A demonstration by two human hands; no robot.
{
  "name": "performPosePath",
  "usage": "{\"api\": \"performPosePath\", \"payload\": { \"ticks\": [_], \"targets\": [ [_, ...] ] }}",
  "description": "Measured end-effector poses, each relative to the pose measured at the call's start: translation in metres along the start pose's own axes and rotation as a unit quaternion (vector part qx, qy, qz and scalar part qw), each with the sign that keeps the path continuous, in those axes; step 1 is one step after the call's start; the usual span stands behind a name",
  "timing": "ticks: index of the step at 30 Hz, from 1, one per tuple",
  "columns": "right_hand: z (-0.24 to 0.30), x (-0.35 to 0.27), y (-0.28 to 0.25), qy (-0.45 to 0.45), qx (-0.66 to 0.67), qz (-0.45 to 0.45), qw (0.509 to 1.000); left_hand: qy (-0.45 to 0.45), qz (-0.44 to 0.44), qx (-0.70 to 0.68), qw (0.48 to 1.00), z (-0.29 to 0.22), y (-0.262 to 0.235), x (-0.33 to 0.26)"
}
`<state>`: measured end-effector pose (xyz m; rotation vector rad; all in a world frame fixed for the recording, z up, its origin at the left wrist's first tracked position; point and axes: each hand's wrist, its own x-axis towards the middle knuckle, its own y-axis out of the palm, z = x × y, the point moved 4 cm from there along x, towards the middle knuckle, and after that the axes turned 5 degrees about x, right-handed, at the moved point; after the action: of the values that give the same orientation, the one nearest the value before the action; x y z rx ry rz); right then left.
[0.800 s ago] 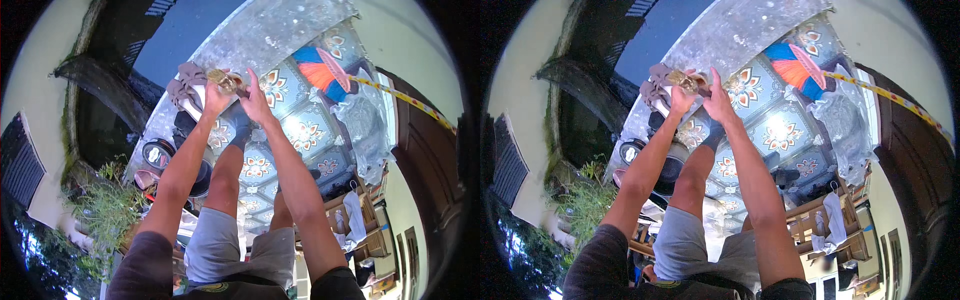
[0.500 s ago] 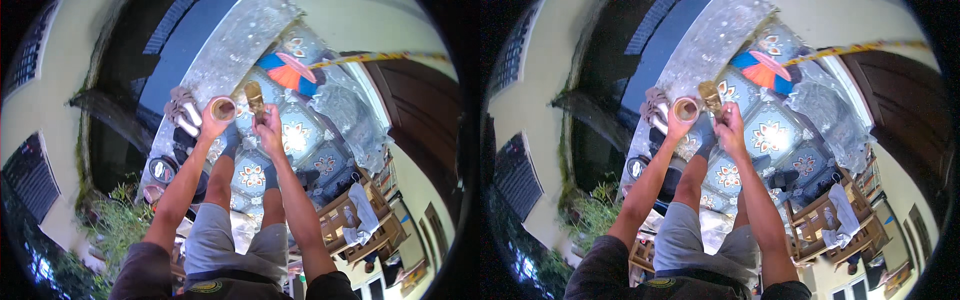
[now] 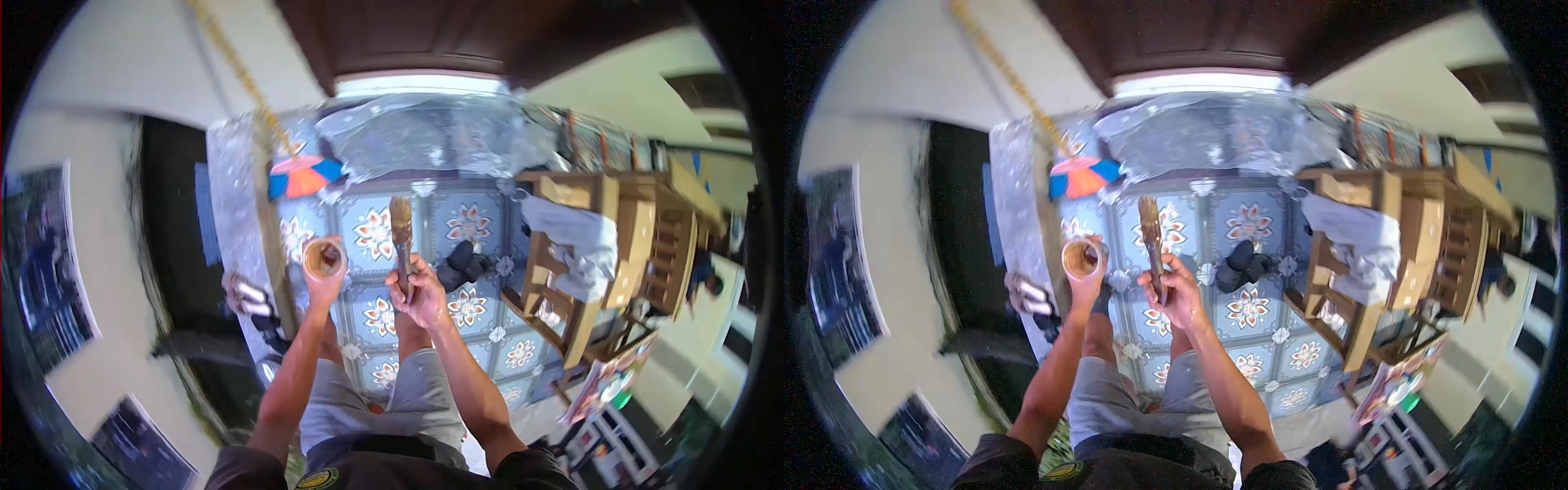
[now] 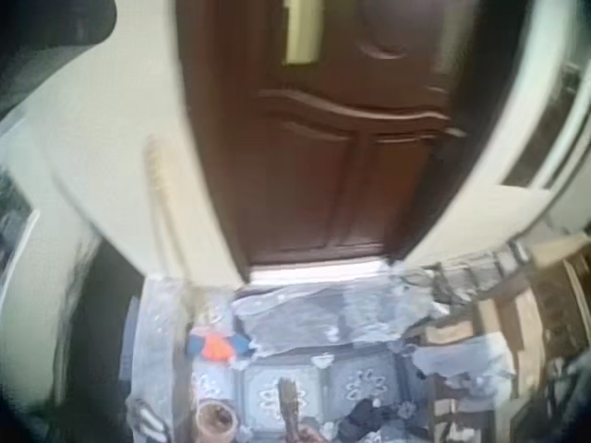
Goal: Apply stain or paint to the outer edge of a wooden door frame using a brush.
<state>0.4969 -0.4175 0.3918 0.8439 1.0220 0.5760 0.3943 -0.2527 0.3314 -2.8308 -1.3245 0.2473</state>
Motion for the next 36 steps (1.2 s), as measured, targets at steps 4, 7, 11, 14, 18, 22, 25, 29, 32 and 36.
{"api": "performPosePath", "payload": {
  "ticks": [4, 7, 11, 14, 18, 22, 25, 29, 32, 36],
  "targets": [
    [0.078, -0.082, -0.038, -0.074, 0.018, -0.071, 0.995, 0.04, 0.068, 0.02, 0.997, -0.046, 0.088, -0.037],
    [0.124, -0.13, -0.062, -0.152, 0.005, -0.07, 0.986, 0.034, 0.112, 0.01, 0.993, -0.07, 0.13, -0.059],
    [0.162, -0.174, -0.083, -0.253, -0.015, -0.123, 0.959, 0.004, 0.199, 0.051, 0.979, -0.085, 0.159, -0.067],
    [0.182, -0.196, -0.093, -0.361, -0.058, -0.249, 0.897, -0.003, 0.187, 0.069, 0.98, -0.095, 0.167, -0.056],
    [0.206, -0.191, -0.091, -0.362, -0.054, -0.224, 0.903, -0.036, 0.205, 0.1, 0.973, -0.114, 0.173, -0.024],
    [0.234, -0.157, -0.085, -0.346, -0.063, -0.265, 0.898, 0.004, 0.173, 0.105, 0.979, -0.125, 0.182, 0.023],
    [0.262, -0.121, -0.07, -0.345, -0.079, -0.271, 0.895, 0.001, 0.168, 0.102, 0.98, -0.126, 0.184, 0.055],
    [0.307, -0.071, -0.052, -0.427, -0.064, -0.335, 0.837, -0.016, 0.187, 0.132, 0.973, -0.121, 0.189, 0.105],
    [0.342, -0.025, -0.053, -0.461, -0.005, -0.371, 0.806, -0.032, 0.21, 0.128, 0.969, -0.113, 0.198, 0.157],
    [0.366, 0.032, -0.06, -0.474, 0.115, -0.366, 0.793, -0.032, 0.26, 0.208, 0.943, -0.125, 0.198, 0.235]
  ]
}}
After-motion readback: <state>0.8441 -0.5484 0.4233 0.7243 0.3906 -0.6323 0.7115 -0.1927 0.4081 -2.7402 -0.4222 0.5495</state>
